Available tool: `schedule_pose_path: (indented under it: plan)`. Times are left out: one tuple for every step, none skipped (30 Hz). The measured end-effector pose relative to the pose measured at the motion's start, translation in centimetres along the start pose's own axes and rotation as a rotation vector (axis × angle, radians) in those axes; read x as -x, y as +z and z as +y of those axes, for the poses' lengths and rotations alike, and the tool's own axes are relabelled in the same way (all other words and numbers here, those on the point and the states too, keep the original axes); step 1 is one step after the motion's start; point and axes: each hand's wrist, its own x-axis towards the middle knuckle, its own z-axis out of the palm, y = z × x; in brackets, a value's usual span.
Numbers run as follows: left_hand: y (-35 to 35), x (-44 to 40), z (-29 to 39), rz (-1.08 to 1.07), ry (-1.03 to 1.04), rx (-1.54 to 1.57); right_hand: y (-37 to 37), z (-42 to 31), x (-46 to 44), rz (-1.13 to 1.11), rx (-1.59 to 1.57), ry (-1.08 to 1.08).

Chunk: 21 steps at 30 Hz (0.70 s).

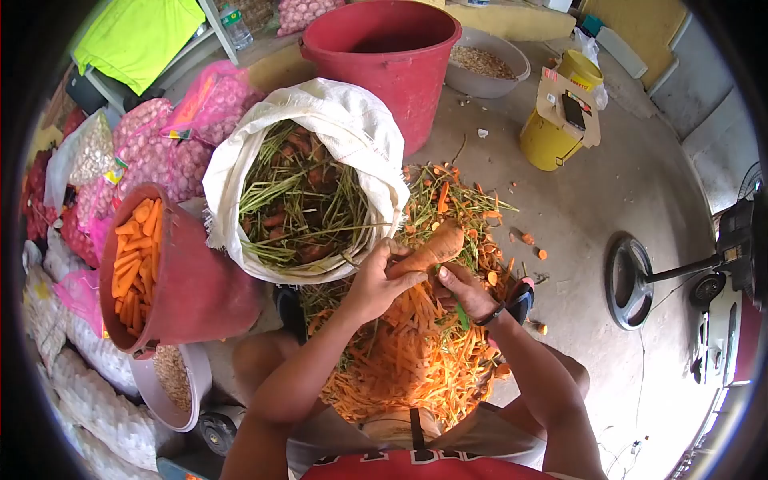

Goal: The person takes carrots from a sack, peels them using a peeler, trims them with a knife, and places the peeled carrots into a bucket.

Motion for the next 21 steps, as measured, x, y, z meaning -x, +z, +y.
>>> schedule_pose_path:
  plan:
    - [0.0, 0.0, 0.2, -0.002, 0.02, -0.066, -0.1, 0.4, -0.1, -0.018, -0.003, -0.02]
    - [0.1, 0.1, 0.5, -0.004, 0.039, -0.132, -0.4, 1.1, -0.3, 0.007, -0.014, -0.018]
    - [0.1, 0.1, 1.0, -0.007, 0.059, -0.199, -0.2, 1.2, -0.3, 0.009, -0.006, -0.022]
    - [0.1, 0.2, 1.5, -0.015, 0.061, -0.21, -0.1, 1.2, -0.3, 0.008, 0.001, -0.027]
    - [0.3, 0.3, 2.1, -0.022, 0.063, -0.22, 0.2, 1.2, -0.4, 0.007, 0.009, -0.031]
    - [0.4, 0.3, 2.4, -0.028, 0.065, -0.231, 0.9, 0.8, -0.4, 0.04, -0.001, -0.049]
    - [0.5, 0.3, 2.4, -0.018, 0.076, -0.243, 1.0, 1.0, -0.4, 0.054, -0.008, -0.036]
    - [0.5, 0.2, 2.4, -0.007, 0.088, -0.256, 1.0, 1.3, -0.6, 0.067, -0.015, -0.024]
    - [0.5, 0.1, 2.4, 0.005, 0.101, -0.271, 1.1, 1.4, -0.7, 0.08, -0.022, -0.013]
    - [0.5, 0.1, 2.4, 0.016, 0.117, -0.314, 1.3, 1.5, -0.8, 0.097, -0.029, -0.033]
    - [0.5, 0.1, 2.3, 0.026, 0.135, -0.359, 1.6, 1.5, -0.8, 0.113, -0.035, -0.056]
    - [0.5, 0.0, 2.2, 0.036, 0.155, -0.403, 1.9, 1.5, -0.9, 0.131, -0.04, -0.08]
    - [0.4, 0.0, 2.0, 0.043, 0.167, -0.417, 2.2, 1.5, -0.9, 0.157, -0.009, -0.108]
    - [0.4, -0.1, 1.8, 0.049, 0.18, -0.432, 2.6, 1.5, -1.0, 0.183, 0.022, -0.138]
    - [0.3, -0.2, 1.5, 0.056, 0.193, -0.447, 2.9, 1.4, -1.1, 0.208, 0.054, -0.167]
    - [0.3, -0.3, 1.2, 0.067, 0.24, -0.448, 3.2, 1.1, -1.0, 0.217, 0.034, -0.147]
    - [0.2, -0.3, 0.9, 0.078, 0.209, -0.436, 3.0, 1.4, -1.2, 0.208, 0.054, -0.179]
    - [0.2, -0.3, 0.7, 0.089, 0.178, -0.424, 2.9, 1.7, -1.4, 0.199, 0.075, -0.21]
    - [0.1, -0.3, 0.6, 0.1, 0.145, -0.412, 2.7, 2.1, -1.5, 0.191, 0.095, -0.239]
    - [0.1, -0.2, 0.4, 0.097, 0.15, -0.375, 2.4, 2.3, -1.4, 0.194, 0.181, -0.238]
    - [-0.1, -0.3, 0.4, 0.093, 0.153, -0.338, 2.3, 2.0, -1.2, 0.197, 0.266, -0.235]
